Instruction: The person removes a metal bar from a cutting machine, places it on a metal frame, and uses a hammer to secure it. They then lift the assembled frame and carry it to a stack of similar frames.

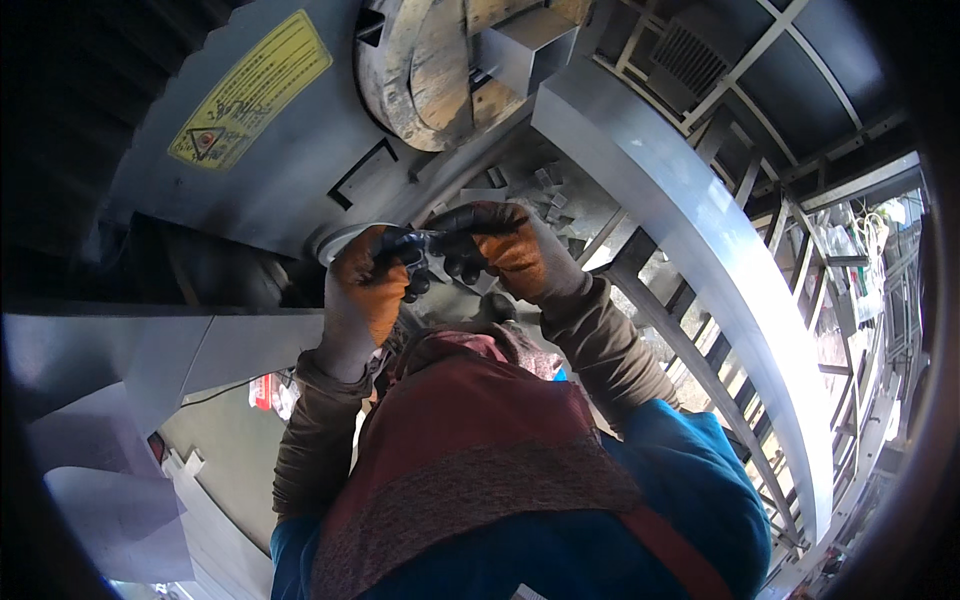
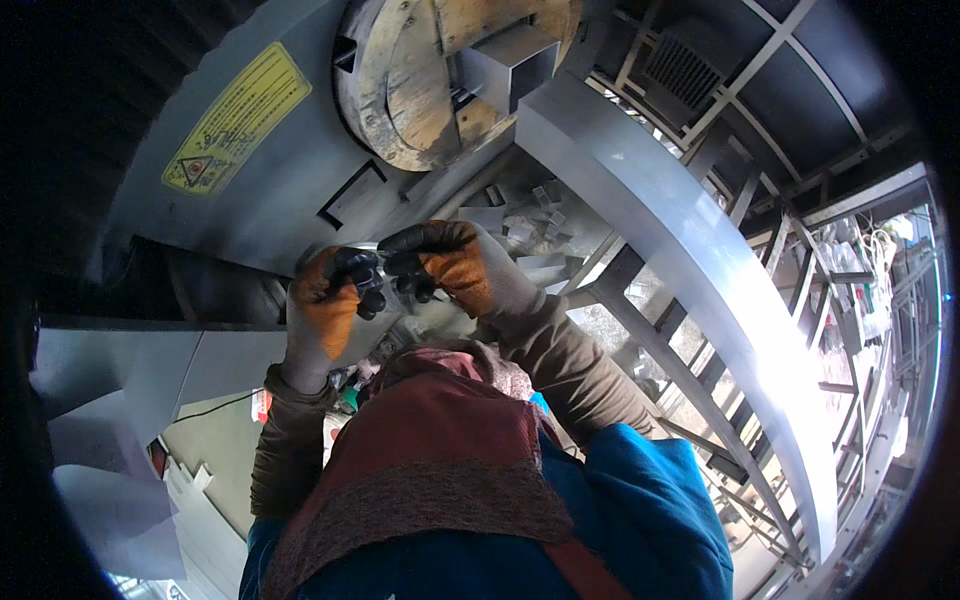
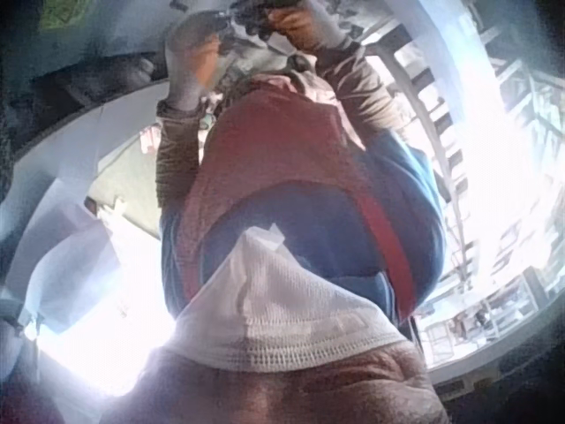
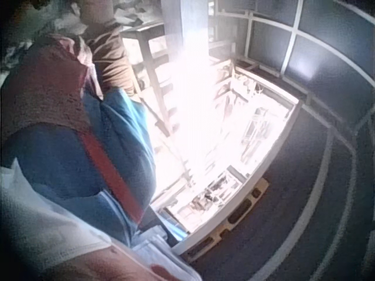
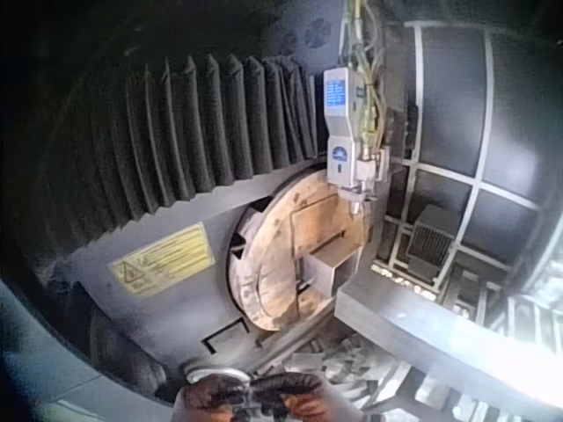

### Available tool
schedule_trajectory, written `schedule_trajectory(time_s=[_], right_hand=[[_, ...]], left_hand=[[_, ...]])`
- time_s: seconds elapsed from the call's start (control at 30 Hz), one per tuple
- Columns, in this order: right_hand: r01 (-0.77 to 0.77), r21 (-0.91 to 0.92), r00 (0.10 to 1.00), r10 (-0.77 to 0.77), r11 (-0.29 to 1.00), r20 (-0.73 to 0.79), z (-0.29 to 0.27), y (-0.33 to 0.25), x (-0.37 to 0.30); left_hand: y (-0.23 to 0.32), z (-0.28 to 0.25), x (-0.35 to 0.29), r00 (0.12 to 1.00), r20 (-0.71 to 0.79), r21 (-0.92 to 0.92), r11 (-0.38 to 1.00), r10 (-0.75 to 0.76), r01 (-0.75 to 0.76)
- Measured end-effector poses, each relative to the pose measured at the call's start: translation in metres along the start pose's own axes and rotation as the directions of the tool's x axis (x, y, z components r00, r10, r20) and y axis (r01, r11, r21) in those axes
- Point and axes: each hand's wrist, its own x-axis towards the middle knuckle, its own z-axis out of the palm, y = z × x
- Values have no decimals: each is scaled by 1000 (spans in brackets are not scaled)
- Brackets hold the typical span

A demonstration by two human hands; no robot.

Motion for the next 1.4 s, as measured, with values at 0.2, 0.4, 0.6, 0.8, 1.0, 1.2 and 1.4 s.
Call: schedule_trajectory(time_s=[0.2,0.4,0.6,0.8,1.0,1.2,1.4], right_hand=[[-67,454,996,89,888,-27,-5,2,1],[-89,221,992,66,971,111,-29,7,3],[26,242,997,-41,970,58,-39,35,12],[-48,342,998,55,939,-9,-35,12,0],[1,285,1000,0,959,-3,-30,11,10],[-12,397,1000,6,918,17,-33,8,8],[92,444,993,-52,892,-102,-10,-1,4]], left_hand=[[13,4,12,996,85,5,1000,-29,29],[21,-1,25,984,178,115,993,9,-30],[27,4,30,987,161,98,995,-18,2],[20,-3,41,968,175,-87,982,180,-167],[22,-5,43,962,272,34,999,4,-14],[23,18,37,1000,0,-155,988,5,-5],[9,7,32,999,47,-68,997,29,-25]])
